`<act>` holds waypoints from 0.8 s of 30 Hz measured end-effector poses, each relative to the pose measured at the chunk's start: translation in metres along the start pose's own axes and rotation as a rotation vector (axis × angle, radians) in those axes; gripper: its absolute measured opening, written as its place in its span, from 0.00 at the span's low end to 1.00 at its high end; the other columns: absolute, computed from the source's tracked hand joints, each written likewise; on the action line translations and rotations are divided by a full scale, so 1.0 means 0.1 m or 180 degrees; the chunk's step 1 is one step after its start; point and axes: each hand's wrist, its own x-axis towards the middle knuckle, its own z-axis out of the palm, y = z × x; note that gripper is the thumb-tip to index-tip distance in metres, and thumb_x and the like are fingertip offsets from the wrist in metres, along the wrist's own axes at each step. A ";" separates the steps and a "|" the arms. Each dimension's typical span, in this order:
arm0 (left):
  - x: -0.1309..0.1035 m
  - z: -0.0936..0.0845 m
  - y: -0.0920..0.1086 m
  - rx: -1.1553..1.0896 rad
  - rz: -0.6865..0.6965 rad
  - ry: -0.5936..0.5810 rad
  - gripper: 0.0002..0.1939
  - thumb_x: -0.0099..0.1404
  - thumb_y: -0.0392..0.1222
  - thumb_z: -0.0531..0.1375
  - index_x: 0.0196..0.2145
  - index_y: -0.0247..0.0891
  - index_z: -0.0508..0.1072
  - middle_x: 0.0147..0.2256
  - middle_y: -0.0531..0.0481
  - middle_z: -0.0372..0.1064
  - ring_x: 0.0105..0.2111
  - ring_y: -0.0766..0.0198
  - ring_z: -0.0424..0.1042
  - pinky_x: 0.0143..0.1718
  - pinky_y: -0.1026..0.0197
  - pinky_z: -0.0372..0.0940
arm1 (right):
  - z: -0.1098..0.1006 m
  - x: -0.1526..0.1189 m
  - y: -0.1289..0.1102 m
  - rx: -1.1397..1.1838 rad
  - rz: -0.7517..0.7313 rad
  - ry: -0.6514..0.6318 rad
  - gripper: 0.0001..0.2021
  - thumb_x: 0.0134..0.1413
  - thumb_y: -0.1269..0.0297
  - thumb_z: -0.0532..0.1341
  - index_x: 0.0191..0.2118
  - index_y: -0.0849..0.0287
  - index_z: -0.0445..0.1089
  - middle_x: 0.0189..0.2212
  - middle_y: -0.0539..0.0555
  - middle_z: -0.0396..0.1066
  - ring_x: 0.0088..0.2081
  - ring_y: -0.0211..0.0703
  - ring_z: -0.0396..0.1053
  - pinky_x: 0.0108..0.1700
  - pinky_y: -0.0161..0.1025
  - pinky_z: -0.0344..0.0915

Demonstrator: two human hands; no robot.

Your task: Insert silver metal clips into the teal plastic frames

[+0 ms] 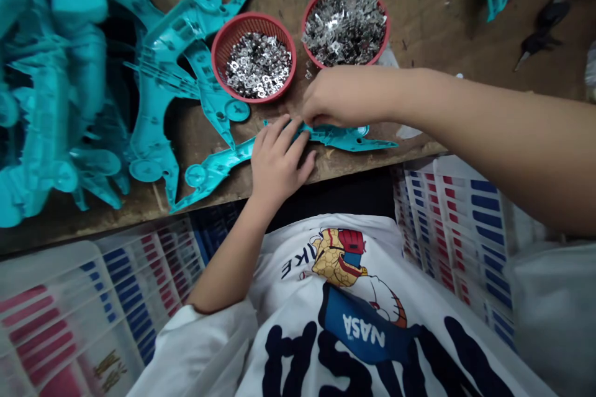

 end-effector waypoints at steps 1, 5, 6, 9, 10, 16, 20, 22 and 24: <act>-0.01 0.02 0.00 0.0009 -0.0012 -0.0021 0.18 0.81 0.50 0.62 0.62 0.46 0.82 0.72 0.37 0.77 0.77 0.34 0.70 0.77 0.28 0.63 | 0.03 0.02 -0.01 -0.0040 0.0047 -0.0033 0.19 0.76 0.73 0.55 0.54 0.65 0.85 0.53 0.66 0.85 0.55 0.57 0.80 0.59 0.54 0.69; -0.02 0.06 0.01 -0.0019 -0.0085 -0.0005 0.17 0.80 0.48 0.62 0.61 0.47 0.83 0.73 0.36 0.76 0.78 0.33 0.70 0.76 0.28 0.61 | 0.05 0.04 -0.10 0.0006 0.0231 0.0010 0.18 0.78 0.74 0.56 0.56 0.69 0.84 0.53 0.68 0.85 0.57 0.59 0.80 0.59 0.57 0.67; -0.02 0.06 0.02 -0.0015 -0.0076 0.0012 0.17 0.80 0.47 0.61 0.61 0.47 0.83 0.73 0.37 0.76 0.78 0.34 0.70 0.76 0.28 0.61 | 0.04 0.03 -0.12 0.0007 0.0260 0.0009 0.17 0.79 0.74 0.56 0.55 0.70 0.84 0.53 0.68 0.85 0.58 0.59 0.80 0.59 0.57 0.66; -0.02 0.06 0.02 0.0022 -0.0034 0.0060 0.18 0.80 0.47 0.61 0.61 0.46 0.83 0.72 0.37 0.77 0.77 0.35 0.70 0.76 0.29 0.62 | -0.02 0.00 -0.15 -0.0151 0.0277 -0.0084 0.18 0.81 0.74 0.55 0.56 0.70 0.84 0.52 0.68 0.85 0.56 0.59 0.80 0.56 0.54 0.67; -0.02 0.06 0.02 0.0023 -0.0037 0.0060 0.18 0.80 0.47 0.61 0.61 0.46 0.83 0.72 0.37 0.77 0.77 0.35 0.70 0.76 0.28 0.62 | -0.03 0.00 -0.15 -0.0234 0.0253 -0.0127 0.19 0.81 0.74 0.54 0.57 0.69 0.84 0.53 0.68 0.85 0.55 0.59 0.80 0.54 0.54 0.67; -0.02 0.07 0.02 0.0078 -0.0035 0.0070 0.18 0.81 0.47 0.60 0.61 0.46 0.83 0.72 0.38 0.78 0.77 0.35 0.71 0.75 0.29 0.64 | -0.05 0.01 -0.17 -0.0627 0.0229 -0.0219 0.21 0.82 0.72 0.51 0.59 0.66 0.83 0.52 0.68 0.84 0.54 0.61 0.81 0.51 0.52 0.68; -0.02 0.07 0.02 0.0071 -0.0055 0.0094 0.18 0.80 0.47 0.60 0.61 0.47 0.83 0.71 0.38 0.78 0.76 0.35 0.72 0.75 0.28 0.64 | -0.07 0.03 -0.23 -0.0767 0.0119 -0.0439 0.22 0.81 0.74 0.51 0.58 0.69 0.84 0.54 0.72 0.82 0.55 0.66 0.81 0.51 0.54 0.69; -0.01 0.07 0.02 0.0036 -0.0089 0.0077 0.18 0.79 0.47 0.61 0.61 0.46 0.82 0.71 0.38 0.78 0.77 0.34 0.71 0.76 0.28 0.63 | -0.09 0.03 -0.26 -0.0726 0.0160 -0.0500 0.23 0.80 0.76 0.50 0.58 0.70 0.84 0.54 0.73 0.82 0.56 0.68 0.80 0.53 0.55 0.70; -0.01 0.07 0.03 0.0007 -0.0089 0.0101 0.19 0.79 0.46 0.61 0.62 0.46 0.81 0.71 0.37 0.78 0.77 0.35 0.71 0.77 0.29 0.63 | -0.12 0.00 -0.26 -0.0153 0.0209 -0.0382 0.22 0.79 0.75 0.51 0.61 0.72 0.82 0.56 0.75 0.81 0.58 0.70 0.78 0.59 0.60 0.70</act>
